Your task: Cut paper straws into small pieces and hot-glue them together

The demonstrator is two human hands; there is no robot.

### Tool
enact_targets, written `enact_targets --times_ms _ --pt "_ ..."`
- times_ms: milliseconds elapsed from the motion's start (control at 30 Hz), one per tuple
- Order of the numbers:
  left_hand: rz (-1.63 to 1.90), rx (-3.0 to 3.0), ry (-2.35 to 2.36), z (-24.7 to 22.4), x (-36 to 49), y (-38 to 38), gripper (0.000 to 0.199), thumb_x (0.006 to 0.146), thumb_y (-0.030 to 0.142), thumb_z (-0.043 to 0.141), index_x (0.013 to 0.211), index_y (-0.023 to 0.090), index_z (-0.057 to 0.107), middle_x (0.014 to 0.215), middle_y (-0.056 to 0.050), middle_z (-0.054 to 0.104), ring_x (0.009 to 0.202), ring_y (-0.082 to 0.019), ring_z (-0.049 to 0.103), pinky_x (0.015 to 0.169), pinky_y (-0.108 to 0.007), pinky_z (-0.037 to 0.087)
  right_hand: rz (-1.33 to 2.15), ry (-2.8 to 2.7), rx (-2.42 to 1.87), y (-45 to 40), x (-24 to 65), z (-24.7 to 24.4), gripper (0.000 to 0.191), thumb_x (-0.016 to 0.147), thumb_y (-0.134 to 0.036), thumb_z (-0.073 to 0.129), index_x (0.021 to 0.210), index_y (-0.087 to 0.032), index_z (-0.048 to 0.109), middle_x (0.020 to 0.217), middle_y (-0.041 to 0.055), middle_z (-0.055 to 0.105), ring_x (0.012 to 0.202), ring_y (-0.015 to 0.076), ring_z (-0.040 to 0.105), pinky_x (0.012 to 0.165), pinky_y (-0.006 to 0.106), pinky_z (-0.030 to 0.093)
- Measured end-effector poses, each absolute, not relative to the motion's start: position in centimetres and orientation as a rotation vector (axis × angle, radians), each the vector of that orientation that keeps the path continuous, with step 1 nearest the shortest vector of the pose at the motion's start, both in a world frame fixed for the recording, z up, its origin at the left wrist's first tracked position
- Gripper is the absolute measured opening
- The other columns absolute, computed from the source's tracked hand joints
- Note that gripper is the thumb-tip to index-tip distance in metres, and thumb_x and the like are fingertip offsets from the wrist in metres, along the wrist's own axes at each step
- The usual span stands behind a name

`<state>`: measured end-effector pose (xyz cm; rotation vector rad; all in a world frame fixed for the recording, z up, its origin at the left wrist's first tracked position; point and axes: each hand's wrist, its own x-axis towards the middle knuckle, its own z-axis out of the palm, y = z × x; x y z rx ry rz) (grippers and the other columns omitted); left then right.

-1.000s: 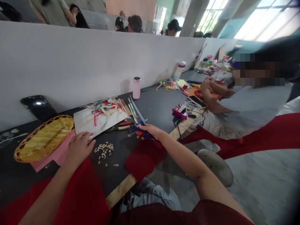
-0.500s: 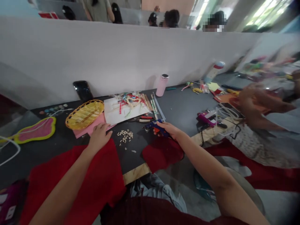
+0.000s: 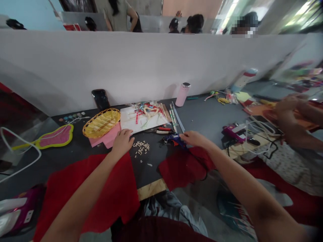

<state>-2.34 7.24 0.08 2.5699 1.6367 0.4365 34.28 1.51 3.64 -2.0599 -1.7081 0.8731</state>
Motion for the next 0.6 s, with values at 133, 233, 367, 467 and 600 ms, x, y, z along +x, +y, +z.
enact_targets --times_ms 133,233,367,467,600 --pt "0.42 2.634 1.558 0.9 0.7 9.1 0.041 0.085 0.032 0.046 0.123 0.019 0.052 0.123 -0.012 0.052 0.118 -0.027 0.042 0.099 -0.043 0.035 0.485 -1.923 -2.105 3.2 33.2 6.8 0.023 0.084 -0.024 0.045 0.084 -0.018 0.067 0.072 0.0048 0.067 0.072 0.0153 0.06 0.063 0.022 0.039" --pt "0.372 2.649 1.518 1.5 3.3 10.7 0.04 0.086 0.033 0.044 0.125 0.023 0.052 0.13 -0.01 0.048 0.121 -0.027 0.039 0.099 -0.043 0.035 0.506 -1.934 -2.107 5.7 31.9 7.2 0.026 0.086 -0.019 0.041 0.096 -0.017 0.065 0.077 0.0047 0.068 0.073 0.0139 0.061 0.063 0.02 0.038" --pt "0.339 2.679 1.484 1.8 5.7 13.0 0.041 0.087 0.035 0.043 0.126 0.027 0.053 0.137 -0.007 0.043 0.125 -0.027 0.036 0.101 -0.043 0.034 0.513 -1.924 -2.146 9.2 30.8 5.0 0.029 0.087 -0.034 0.045 0.099 -0.014 0.064 0.088 0.0084 0.069 0.078 0.0163 0.062 0.062 0.021 0.038" --pt "0.286 2.689 1.442 1.9 6.7 14.6 0.04 0.087 0.038 0.043 0.124 0.031 0.054 0.14 -0.005 0.04 0.128 -0.029 0.033 0.102 -0.046 0.032 0.505 -1.954 -2.14 11.1 30.7 3.2 0.044 0.078 -0.044 0.058 0.11 -0.014 0.059 0.098 0.0106 0.068 0.085 0.0202 0.062 0.064 0.023 0.04" --pt "0.158 2.701 1.42 2.2 7.2 16.5 0.038 0.087 0.047 0.041 0.118 0.035 0.059 0.143 -0.004 0.037 0.131 -0.035 0.028 0.101 -0.055 0.027 0.49 -2.022 -2.1 13.2 31.4 2.2 0.041 0.074 -0.035 0.061 0.111 -0.018 0.058 0.098 0.0074 0.068 0.088 0.0202 0.061 0.067 0.023 0.04"
